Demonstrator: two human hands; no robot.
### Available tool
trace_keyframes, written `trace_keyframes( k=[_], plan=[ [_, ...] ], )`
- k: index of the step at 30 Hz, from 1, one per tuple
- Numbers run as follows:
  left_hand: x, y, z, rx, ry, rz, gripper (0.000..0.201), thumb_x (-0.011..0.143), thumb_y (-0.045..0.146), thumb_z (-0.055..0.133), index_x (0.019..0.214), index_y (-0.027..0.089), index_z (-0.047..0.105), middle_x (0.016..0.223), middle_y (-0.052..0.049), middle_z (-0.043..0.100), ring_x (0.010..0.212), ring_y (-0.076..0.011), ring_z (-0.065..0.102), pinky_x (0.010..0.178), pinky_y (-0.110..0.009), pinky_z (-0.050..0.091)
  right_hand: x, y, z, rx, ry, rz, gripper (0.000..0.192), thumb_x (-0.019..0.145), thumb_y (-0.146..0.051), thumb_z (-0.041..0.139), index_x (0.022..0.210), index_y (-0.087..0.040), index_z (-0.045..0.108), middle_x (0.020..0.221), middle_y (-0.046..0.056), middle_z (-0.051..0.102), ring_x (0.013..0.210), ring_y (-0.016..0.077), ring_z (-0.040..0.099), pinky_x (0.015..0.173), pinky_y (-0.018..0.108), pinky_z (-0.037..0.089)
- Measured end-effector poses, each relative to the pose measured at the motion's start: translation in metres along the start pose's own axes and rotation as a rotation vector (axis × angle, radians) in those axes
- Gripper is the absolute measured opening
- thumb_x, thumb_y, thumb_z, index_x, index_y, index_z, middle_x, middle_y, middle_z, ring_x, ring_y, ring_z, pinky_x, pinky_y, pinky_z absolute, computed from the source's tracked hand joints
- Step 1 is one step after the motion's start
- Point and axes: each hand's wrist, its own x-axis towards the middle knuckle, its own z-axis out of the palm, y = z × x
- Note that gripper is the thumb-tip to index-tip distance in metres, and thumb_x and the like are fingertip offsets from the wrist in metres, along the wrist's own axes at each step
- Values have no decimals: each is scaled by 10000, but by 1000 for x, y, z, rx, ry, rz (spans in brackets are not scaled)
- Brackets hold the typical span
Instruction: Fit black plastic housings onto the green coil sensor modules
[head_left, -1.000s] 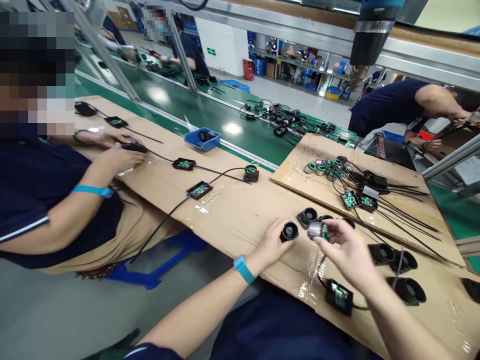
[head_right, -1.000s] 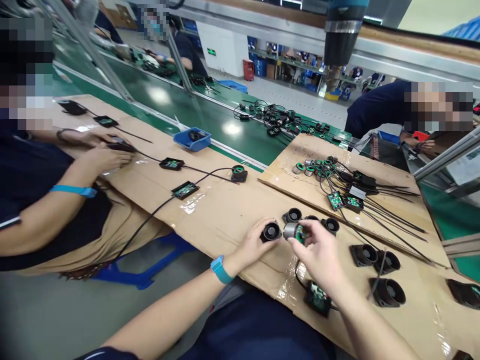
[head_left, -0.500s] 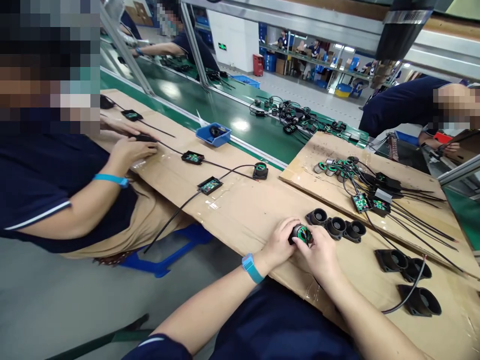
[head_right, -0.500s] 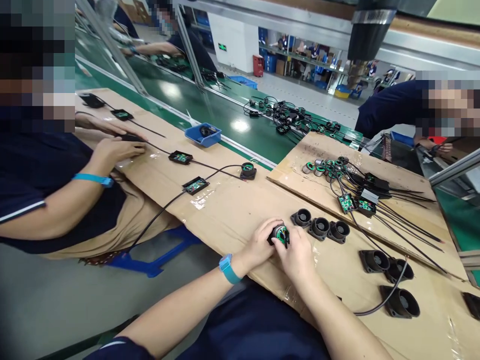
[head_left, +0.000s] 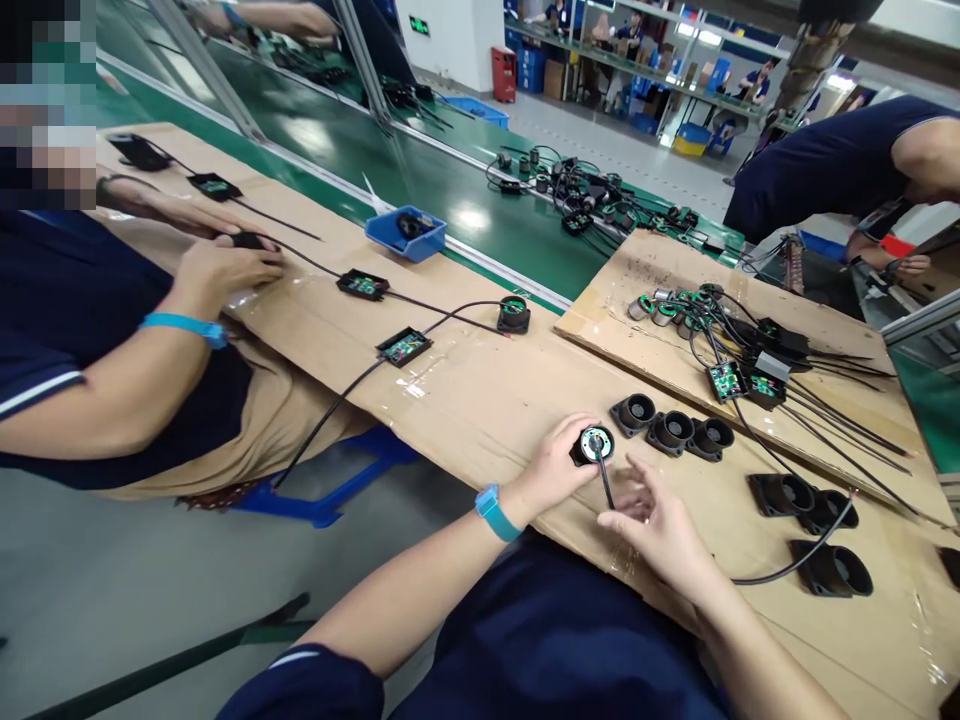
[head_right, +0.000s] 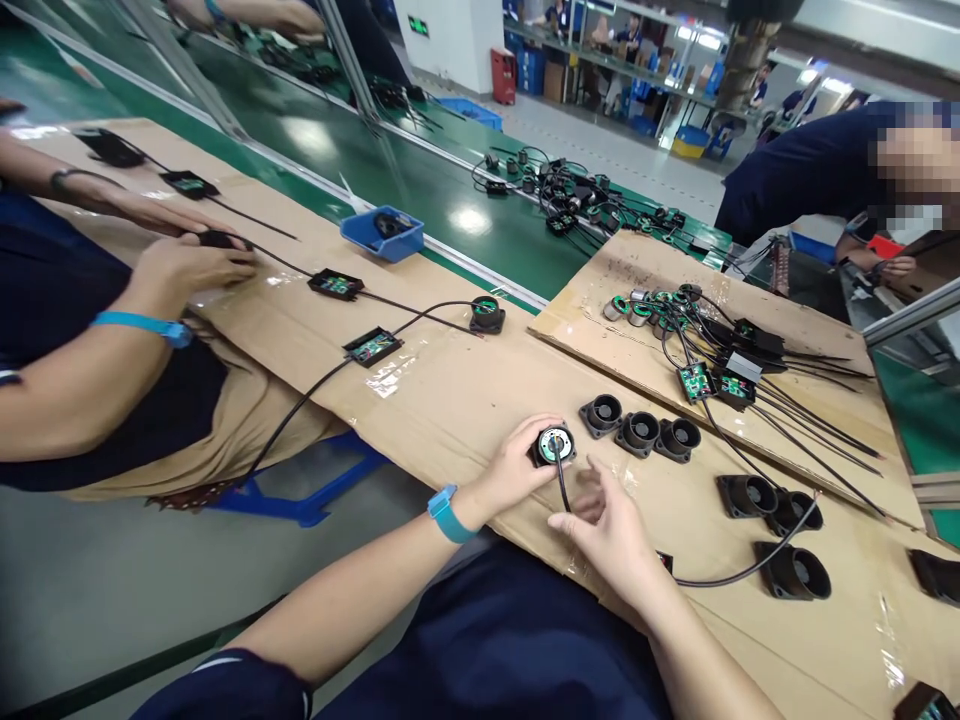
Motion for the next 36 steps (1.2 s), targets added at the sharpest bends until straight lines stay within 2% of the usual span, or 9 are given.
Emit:
trace_keyframes(
  k=[3, 6, 12, 17, 22, 25, 28, 33, 36],
  plan=[
    [0, 1, -1, 9, -26, 5, 525, 800, 213, 772, 1292, 196, 589, 1322, -126, 614, 1277, -279, 567, 1133, -502, 467, -13, -10, -4, 102, -166, 136, 525, 843, -493, 698, 1257, -192, 579, 843, 38, 689, 521, 145, 593, 501, 299, 535],
    [0, 3, -2, 7, -71, 28, 504, 809, 215, 761, 1284, 192, 595, 1319, -130, 623, 1270, -276, 575, 1135, -497, 465, -12, -23, -16, 42, -15, 95, 347, 919, -532, 584, 996, -201, 653, 708, 10, 641, 435, 120, 513, 426, 263, 440],
    [-1, 5, -3, 2, -111, 24, 487, 808, 195, 749, 1271, 202, 597, 1326, -119, 623, 1271, -263, 578, 1142, -470, 460, -3, -27, -30, -203, 117, -59, 342, 937, -483, 559, 1113, -212, 671, 874, 66, 707, 563, 169, 600, 580, 334, 546],
    [-4, -6, 0, 29, -178, 65, 596, 773, 133, 726, 1336, 207, 545, 1351, -118, 613, 1282, -278, 568, 1138, -488, 460, 12, -16, 0, -426, 43, -322, 443, 923, -355, 611, 1348, -236, 568, 1401, 146, 548, 1107, 278, 642, 980, 473, 539],
    [-13, -11, 0, 229, -212, 33, 565, 821, 72, 580, 1367, 205, 528, 1323, -119, 638, 1265, -284, 575, 1145, -549, 424, 37, -13, 24, -549, 72, -335, 400, 906, -255, 653, 1293, -172, 595, 1325, 144, 599, 1209, 292, 553, 1079, 480, 463],
    [-28, -10, -10, 183, -214, -102, 707, 822, 214, 701, 1468, 214, 412, 1463, -145, 527, 1376, -312, 484, 1176, -565, 386, 45, -25, 23, -630, 21, -313, 317, 870, -221, 695, 1178, -162, 651, 1180, 133, 649, 1091, 277, 562, 991, 434, 504],
    [-40, -14, -25, -21, -61, -217, 824, 773, 445, 800, 1450, 206, 397, 1487, -174, 491, 1369, -329, 497, 1169, -558, 394, 45, -39, 21, -635, 84, -364, 293, 895, -285, 677, 1164, -169, 655, 1138, 128, 643, 1040, 269, 542, 941, 409, 511],
    [-38, -17, -33, -403, 469, -237, 453, 953, 585, 527, 1172, 189, 538, 1196, -126, 647, 1149, -254, 642, 1057, -503, 486, 47, -46, 32, -713, 138, -373, 295, 923, -357, 637, 1133, -150, 654, 1127, 139, 618, 1033, 271, 522, 950, 402, 491],
    [-37, -9, -31, -468, 532, -259, 491, 922, 638, 551, 1123, 190, 556, 1103, -95, 666, 1127, -252, 642, 1062, -508, 471, 48, -47, 38, -744, 130, -337, 267, 915, -378, 643, 1068, -160, 658, 1027, 117, 621, 1004, 267, 521, 929, 387, 492]
  ],
)
